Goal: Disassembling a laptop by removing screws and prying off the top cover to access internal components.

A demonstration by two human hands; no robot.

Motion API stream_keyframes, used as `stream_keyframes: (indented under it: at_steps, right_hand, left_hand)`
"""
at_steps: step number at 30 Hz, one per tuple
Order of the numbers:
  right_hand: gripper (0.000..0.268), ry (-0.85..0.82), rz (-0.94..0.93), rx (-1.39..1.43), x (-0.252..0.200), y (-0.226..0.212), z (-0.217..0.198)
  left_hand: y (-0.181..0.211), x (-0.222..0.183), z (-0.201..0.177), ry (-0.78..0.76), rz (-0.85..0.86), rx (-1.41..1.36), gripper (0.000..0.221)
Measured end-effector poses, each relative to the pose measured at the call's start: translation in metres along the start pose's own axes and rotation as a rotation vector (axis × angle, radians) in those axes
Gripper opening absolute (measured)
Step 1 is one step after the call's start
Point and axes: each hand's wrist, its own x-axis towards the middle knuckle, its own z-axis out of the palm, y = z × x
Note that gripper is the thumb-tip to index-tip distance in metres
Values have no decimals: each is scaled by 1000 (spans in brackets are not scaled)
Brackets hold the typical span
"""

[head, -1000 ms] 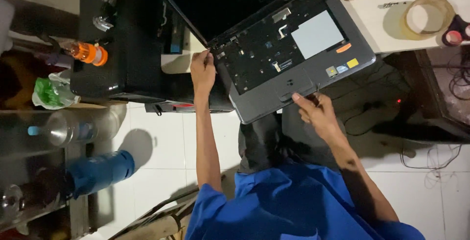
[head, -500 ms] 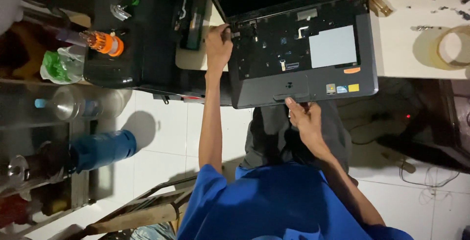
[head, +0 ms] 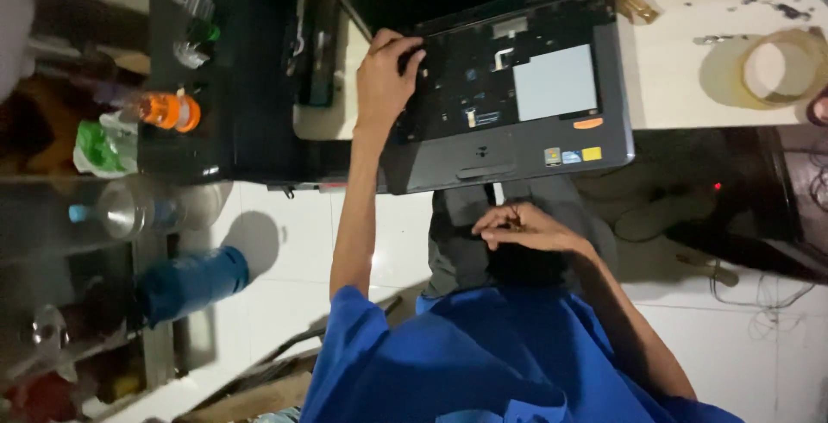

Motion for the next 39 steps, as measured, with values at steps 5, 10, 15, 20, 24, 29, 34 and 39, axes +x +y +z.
stream_keyframes:
  at_steps: [5,10,15,20,24,29,34,39]
  right_hand:
    - [23,-156,-100,321,3,16,-8]
    - [21,-108,-113,416,2,12,-7]
    - [19,-140,-80,447,-4,-1,-12]
    - [19,-155,-53,474,0,3,-14]
    - [19,-165,-70,503,2,8,-13]
    - [19,-159,-51,486,5,10,-10]
    - [20,-172,-35,453,2,7,-9]
    - [16,-162,-126,513,8,28,-3]
  left_hand:
    - [9,7,-5,-54,-5,18,19]
    - [18,12,-3,-53,-150,-25,12]
    - [23,11,5,13,-181,-46,16]
    - [22,14,13,-3,-291,-16,17]
    - [19,18,24,29,-412,155,13]
    - [20,21,37,107,-496,177,16]
    - [27,10,26,211,-501,126,9]
    - [24,-14,-4,393,-262,-294,13]
